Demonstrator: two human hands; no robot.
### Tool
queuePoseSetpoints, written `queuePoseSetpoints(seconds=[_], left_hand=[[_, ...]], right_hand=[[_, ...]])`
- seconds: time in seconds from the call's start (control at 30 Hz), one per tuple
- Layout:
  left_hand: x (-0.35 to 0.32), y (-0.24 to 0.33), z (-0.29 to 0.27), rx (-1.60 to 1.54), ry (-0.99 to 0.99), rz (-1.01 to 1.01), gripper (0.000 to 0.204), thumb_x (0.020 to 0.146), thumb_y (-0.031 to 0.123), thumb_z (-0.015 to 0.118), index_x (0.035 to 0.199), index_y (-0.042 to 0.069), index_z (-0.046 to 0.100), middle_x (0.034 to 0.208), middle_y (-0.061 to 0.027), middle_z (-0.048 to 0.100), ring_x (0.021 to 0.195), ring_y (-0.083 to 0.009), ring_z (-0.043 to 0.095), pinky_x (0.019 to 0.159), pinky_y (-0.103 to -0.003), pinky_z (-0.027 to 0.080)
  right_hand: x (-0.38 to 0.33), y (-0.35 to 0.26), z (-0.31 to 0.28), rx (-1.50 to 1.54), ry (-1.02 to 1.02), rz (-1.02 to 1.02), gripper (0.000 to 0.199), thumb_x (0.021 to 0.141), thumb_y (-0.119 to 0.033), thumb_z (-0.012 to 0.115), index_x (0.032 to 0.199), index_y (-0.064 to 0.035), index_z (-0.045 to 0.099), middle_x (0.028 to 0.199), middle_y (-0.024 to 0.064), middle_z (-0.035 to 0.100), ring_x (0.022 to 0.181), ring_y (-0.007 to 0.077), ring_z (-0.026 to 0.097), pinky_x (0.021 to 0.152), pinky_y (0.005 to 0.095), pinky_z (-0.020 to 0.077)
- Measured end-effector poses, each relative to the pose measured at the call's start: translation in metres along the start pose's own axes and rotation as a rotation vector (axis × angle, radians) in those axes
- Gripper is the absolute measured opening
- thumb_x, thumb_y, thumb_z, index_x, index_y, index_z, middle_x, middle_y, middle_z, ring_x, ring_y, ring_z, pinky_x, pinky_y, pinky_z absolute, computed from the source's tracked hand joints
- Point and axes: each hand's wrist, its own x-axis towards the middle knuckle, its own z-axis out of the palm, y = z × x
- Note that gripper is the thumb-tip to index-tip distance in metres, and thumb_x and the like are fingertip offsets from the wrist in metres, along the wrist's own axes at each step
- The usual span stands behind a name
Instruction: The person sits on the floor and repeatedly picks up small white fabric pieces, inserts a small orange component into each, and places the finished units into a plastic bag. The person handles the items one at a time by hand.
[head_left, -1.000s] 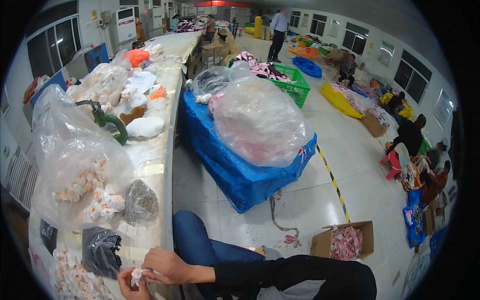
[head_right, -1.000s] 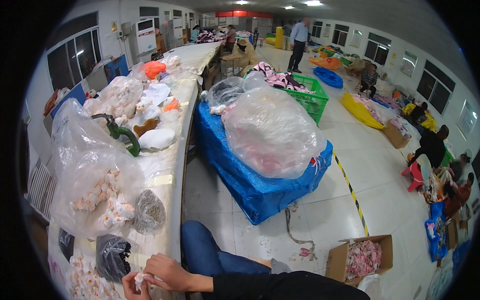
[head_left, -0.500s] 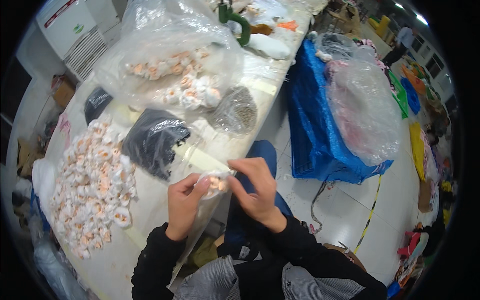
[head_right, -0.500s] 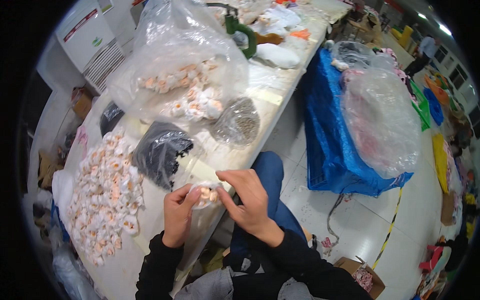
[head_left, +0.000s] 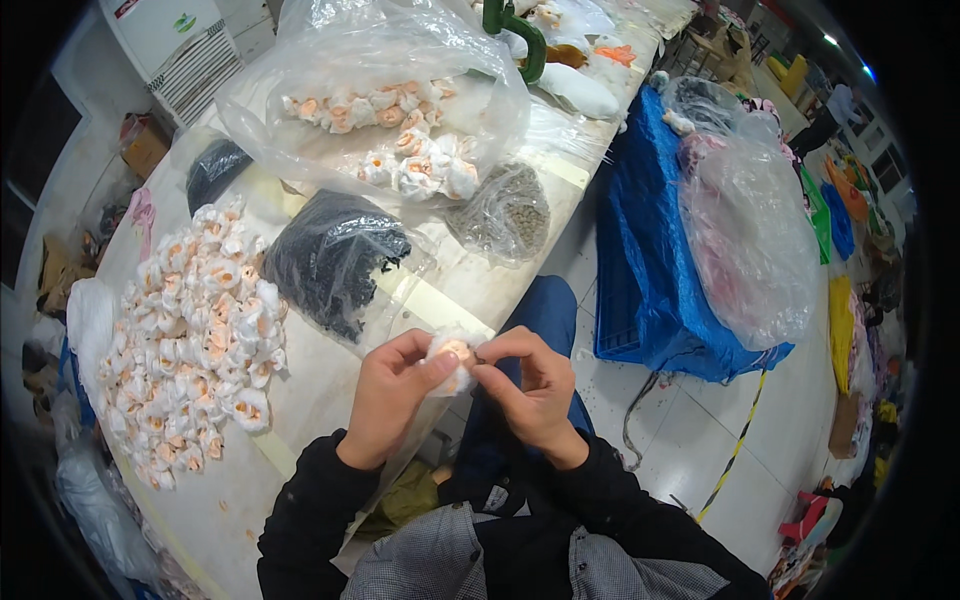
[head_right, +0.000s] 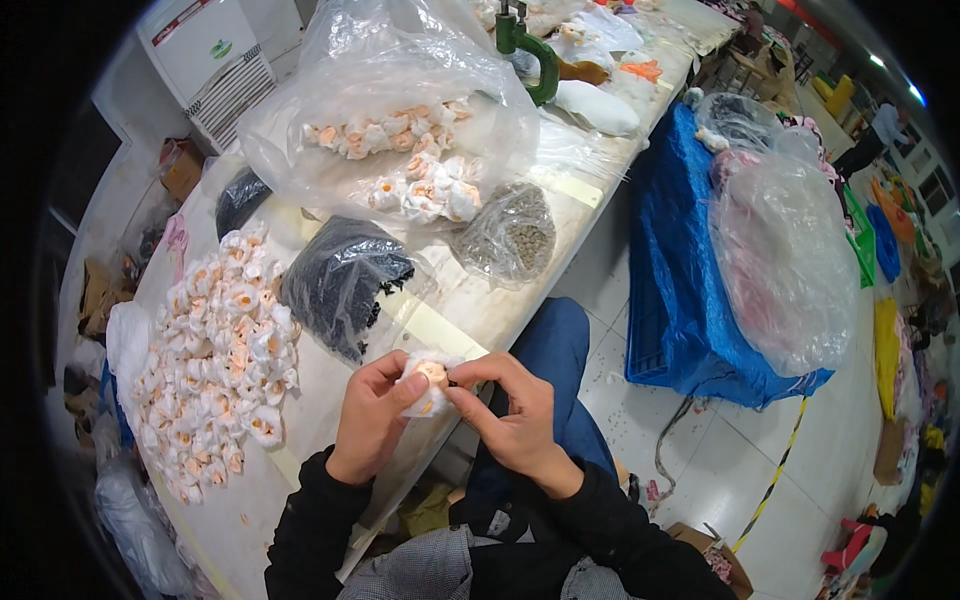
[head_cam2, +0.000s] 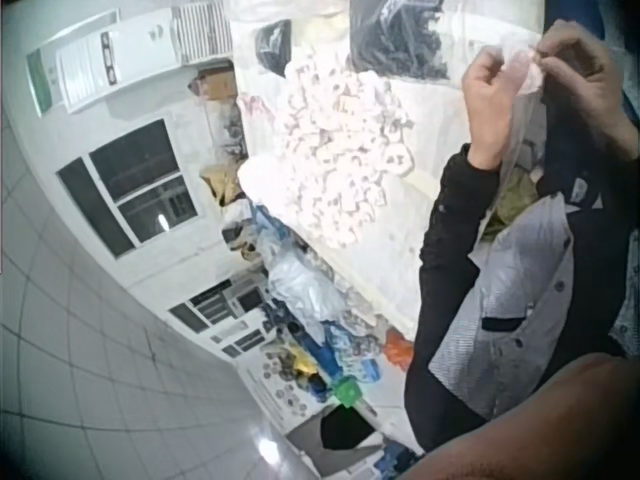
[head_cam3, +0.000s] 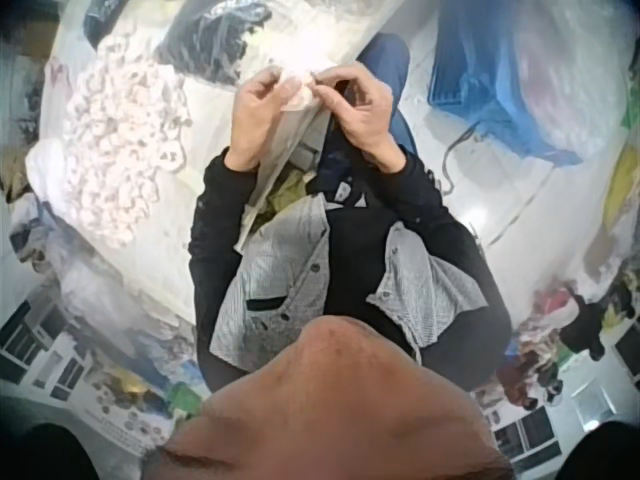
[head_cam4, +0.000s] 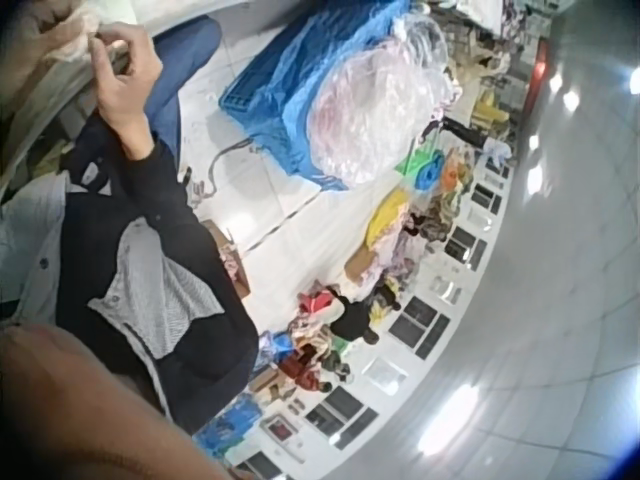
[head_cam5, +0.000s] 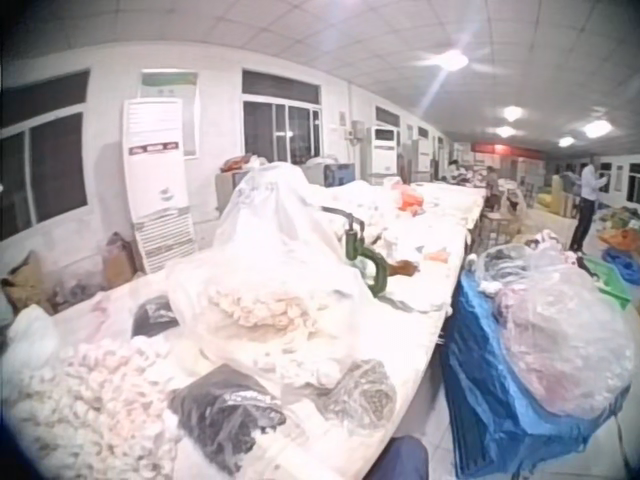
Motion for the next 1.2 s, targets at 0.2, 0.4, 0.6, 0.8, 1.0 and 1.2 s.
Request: queuePoseSetpoints(seconds=[0.2, 0.4, 0.6, 0.8, 1.0, 1.2], left_hand=[[-0.007, 0.007, 0.007, 0.016, -0.043, 0.02, 0.021, 0.099, 0.014, 0.074, 0.112, -0.003, 0.07, 0.099, -0.0034, 0.072, 0.089, -0.0062, 0.063, 0.079, -0.022, 0.05], [-0.008, 0.009, 0.008, 0.062, -0.002, 0.035, 0.02, 0.1, 0.013, 0.072, 0.111, -0.003, 0.072, 0.099, -0.0025, 0.072, 0.088, -0.0049, 0.062, 0.077, -0.021, 0.049], [-0.008, 0.012, 0.008, 0.231, 0.029, 0.094, 0.018, 0.101, 0.011, 0.069, 0.111, -0.004, 0.072, 0.098, -0.0021, 0.071, 0.087, -0.0049, 0.061, 0.077, -0.021, 0.048], [-0.008, 0.008, 0.008, 0.316, 0.053, 0.193, 0.017, 0.097, 0.009, 0.071, 0.108, -0.005, 0.071, 0.101, -0.003, 0.07, 0.092, -0.0083, 0.061, 0.083, -0.024, 0.048], [-0.007, 0.004, 0.002, 0.476, 0.051, 0.303, 0.017, 0.096, 0.013, 0.073, 0.103, -0.002, 0.067, 0.095, -0.0004, 0.063, 0.085, -0.0062, 0.057, 0.072, -0.023, 0.045], [-0.005, 0.0, -0.008, 0.954, 0.069, 0.435, 0.016, 0.098, 0.008, 0.07, 0.107, -0.005, 0.067, 0.083, -0.0024, 0.058, 0.07, -0.01, 0.048, 0.062, -0.027, 0.04]], right_hand=[[0.002, -0.007, -0.002, 0.107, -0.062, -0.067, 0.021, 0.083, 0.002, 0.081, 0.103, -0.0016, 0.074, 0.098, 0.0074, 0.074, 0.093, 0.0204, 0.066, 0.086, 0.0318, 0.0498], [0.0, -0.004, 0.002, 0.037, -0.087, -0.078, 0.022, 0.081, 0.0, 0.083, 0.102, -0.0033, 0.075, 0.096, 0.0059, 0.074, 0.093, 0.0213, 0.065, 0.084, 0.0323, 0.0491], [0.001, -0.006, 0.003, -0.002, -0.08, -0.053, 0.021, 0.081, -0.001, 0.082, 0.101, -0.0038, 0.075, 0.097, 0.0062, 0.074, 0.092, 0.0214, 0.065, 0.083, 0.0325, 0.0504], [0.001, -0.01, 0.003, -0.057, -0.078, -0.083, 0.018, 0.084, -0.003, 0.081, 0.101, -0.0021, 0.074, 0.102, 0.0095, 0.073, 0.096, 0.0256, 0.066, 0.086, 0.0349, 0.0521], [0.0, -0.001, 0.011, -0.107, -0.024, -0.21, 0.018, 0.085, -0.005, 0.079, 0.098, -0.0034, 0.066, 0.097, 0.0126, 0.066, 0.093, 0.0354, 0.063, 0.083, 0.041, 0.0511], [-0.003, 0.003, 0.007, -0.168, -0.032, -0.152, 0.033, 0.085, -0.004, 0.076, 0.112, -0.0014, 0.059, 0.121, 0.016, 0.058, 0.108, 0.0365, 0.057, 0.094, 0.0406, 0.0477]])
